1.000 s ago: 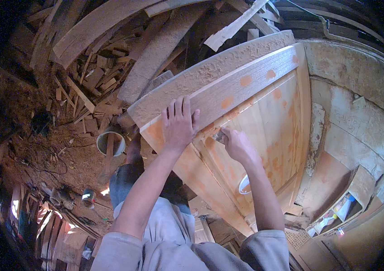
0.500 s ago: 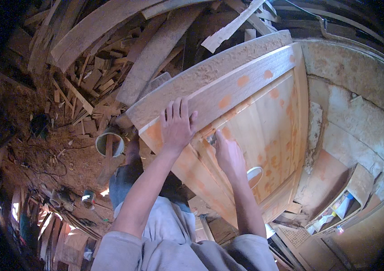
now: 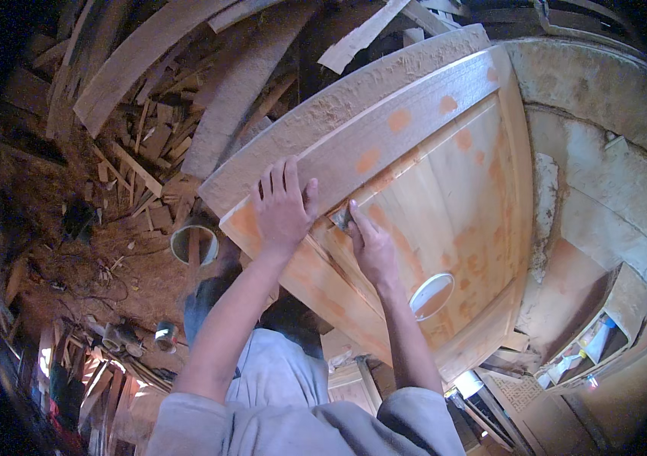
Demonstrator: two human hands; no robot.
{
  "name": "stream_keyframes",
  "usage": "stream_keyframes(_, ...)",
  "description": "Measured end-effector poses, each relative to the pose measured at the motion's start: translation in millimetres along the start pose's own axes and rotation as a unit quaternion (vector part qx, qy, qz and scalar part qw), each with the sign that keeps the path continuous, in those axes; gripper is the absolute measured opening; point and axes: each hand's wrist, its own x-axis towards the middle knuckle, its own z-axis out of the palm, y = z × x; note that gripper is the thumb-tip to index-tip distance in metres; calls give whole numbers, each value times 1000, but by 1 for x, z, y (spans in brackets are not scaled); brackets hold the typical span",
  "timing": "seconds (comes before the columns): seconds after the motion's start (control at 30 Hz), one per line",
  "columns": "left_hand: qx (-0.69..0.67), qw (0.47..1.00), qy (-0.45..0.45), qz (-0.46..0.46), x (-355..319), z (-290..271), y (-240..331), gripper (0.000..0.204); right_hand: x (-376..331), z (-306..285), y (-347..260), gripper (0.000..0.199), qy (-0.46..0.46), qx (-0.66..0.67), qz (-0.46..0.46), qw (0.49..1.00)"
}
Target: The person applies a reddish paste or filler to the surfaces and joints of a wooden door using a putty knife and their fingers.
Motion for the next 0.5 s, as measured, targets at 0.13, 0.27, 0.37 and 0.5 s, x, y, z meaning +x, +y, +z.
stream_keyframes(0.13,1,1000,-5,2,0,-2,0,49,-4,-2,18,43,35,82,-15,996)
stream_keyframes(0.27,4,1000,-7,0,0,-1,1,49,-11,-13,14,40,8,52,5,999)
stream_keyframes(0.37,3,1000,0,-2,-2,1,0,49,-10,-24,-20,38,-33,-50,44,997)
stream_keyframes(0.5,1,1000,3,-3,-2,3,2,49,-14,-18,-31,37,-38,-111,80,990)
